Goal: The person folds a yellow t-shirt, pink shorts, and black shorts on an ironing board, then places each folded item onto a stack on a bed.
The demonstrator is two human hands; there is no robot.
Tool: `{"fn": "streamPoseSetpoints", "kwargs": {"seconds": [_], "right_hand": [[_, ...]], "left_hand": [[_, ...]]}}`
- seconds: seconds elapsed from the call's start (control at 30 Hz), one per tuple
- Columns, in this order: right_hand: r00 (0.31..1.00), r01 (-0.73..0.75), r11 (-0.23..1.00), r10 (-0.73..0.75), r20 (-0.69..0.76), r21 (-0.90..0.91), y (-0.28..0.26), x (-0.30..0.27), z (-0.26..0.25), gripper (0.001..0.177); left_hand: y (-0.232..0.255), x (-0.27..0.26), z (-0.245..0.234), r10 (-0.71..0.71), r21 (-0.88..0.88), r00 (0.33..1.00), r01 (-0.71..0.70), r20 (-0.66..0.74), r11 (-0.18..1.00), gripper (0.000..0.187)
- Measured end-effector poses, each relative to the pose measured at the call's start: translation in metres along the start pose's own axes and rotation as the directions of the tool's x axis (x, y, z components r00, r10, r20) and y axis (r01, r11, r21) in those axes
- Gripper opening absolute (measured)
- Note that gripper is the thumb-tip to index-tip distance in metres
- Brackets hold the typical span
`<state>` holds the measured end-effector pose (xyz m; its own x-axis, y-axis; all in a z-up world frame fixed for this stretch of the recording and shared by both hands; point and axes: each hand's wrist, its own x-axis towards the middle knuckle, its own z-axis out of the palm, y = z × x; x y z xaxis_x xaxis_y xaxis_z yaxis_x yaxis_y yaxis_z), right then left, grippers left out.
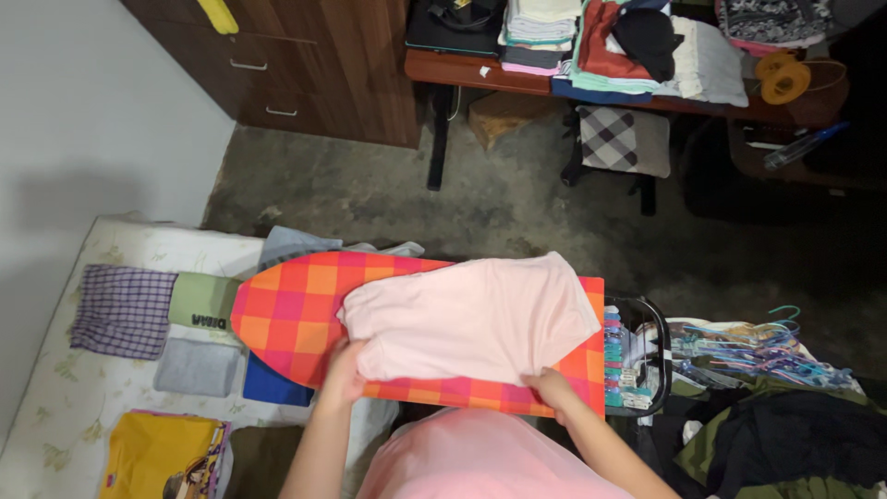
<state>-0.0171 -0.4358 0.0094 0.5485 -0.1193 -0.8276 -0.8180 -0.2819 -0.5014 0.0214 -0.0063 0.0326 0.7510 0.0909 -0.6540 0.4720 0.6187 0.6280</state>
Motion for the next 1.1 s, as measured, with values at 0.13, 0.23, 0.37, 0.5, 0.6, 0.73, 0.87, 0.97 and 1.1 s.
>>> {"fn": "streamPoseSetpoints", "kwargs": {"seconds": [0.13,0.23,0.37,0.5,0.6,0.73,0.87,0.97,1.1], "right_hand": [[0.949,0.313,0.777,-0.28,-0.145,0.547,-0.048,-0.033,-0.03,0.024],[0.716,0.698,0.58,-0.592,-0.371,0.42,-0.108,-0.071,-0.055,0.027],[0.724,0.567,0.527,-0.686,-0.078,0.633,-0.166,-0.115,-0.076,0.033],[0.697,0.709,0.638,-0.698,-0.163,0.301,-0.191,-0.122,-0.079,0.032],[0.655,0.721,0.51,-0.723,-0.219,0.47,-0.194,-0.15,-0.085,0.053],[0.537,0.729,0.42,-0.84,-0.072,0.54,-0.195,-0.198,-0.079,0.081],[0.666,0.738,0.666,-0.745,-0.044,-0.109,-0.192,-0.215,-0.061,0.039],[0.491,0.667,0.524,-0.844,-0.217,-0.53,-0.19,-0.201,-0.058,0.018],[0.082,0.672,0.274,-0.951,-0.299,-0.688,-0.193,-0.171,-0.085,0.015]], "left_hand": [[0.071,-0.034,0.074,0.251,-0.01,0.968,-0.251,-0.022,0.968,0.07],[0.122,-0.062,0.128,0.313,-0.155,0.921,-0.283,0.23,0.947,0.064],[0.16,-0.066,0.18,0.426,-0.435,0.821,-0.249,0.379,0.865,0.052],[0.187,-0.063,0.206,0.446,-0.469,0.835,-0.268,0.323,0.842,0.033],[0.207,-0.095,0.224,0.514,-0.479,0.817,-0.352,0.262,0.804,0.031],[0.224,-0.149,0.248,0.649,-0.539,0.675,-0.421,0.35,0.729,0.037],[0.217,-0.168,0.262,0.651,-0.537,0.685,-0.432,0.328,0.725,0.041],[0.204,-0.147,0.268,0.62,-0.526,0.694,-0.395,0.366,0.753,0.036],[0.192,-0.105,0.287,0.546,-0.528,0.728,-0.297,0.414,0.796,0.028]]}}
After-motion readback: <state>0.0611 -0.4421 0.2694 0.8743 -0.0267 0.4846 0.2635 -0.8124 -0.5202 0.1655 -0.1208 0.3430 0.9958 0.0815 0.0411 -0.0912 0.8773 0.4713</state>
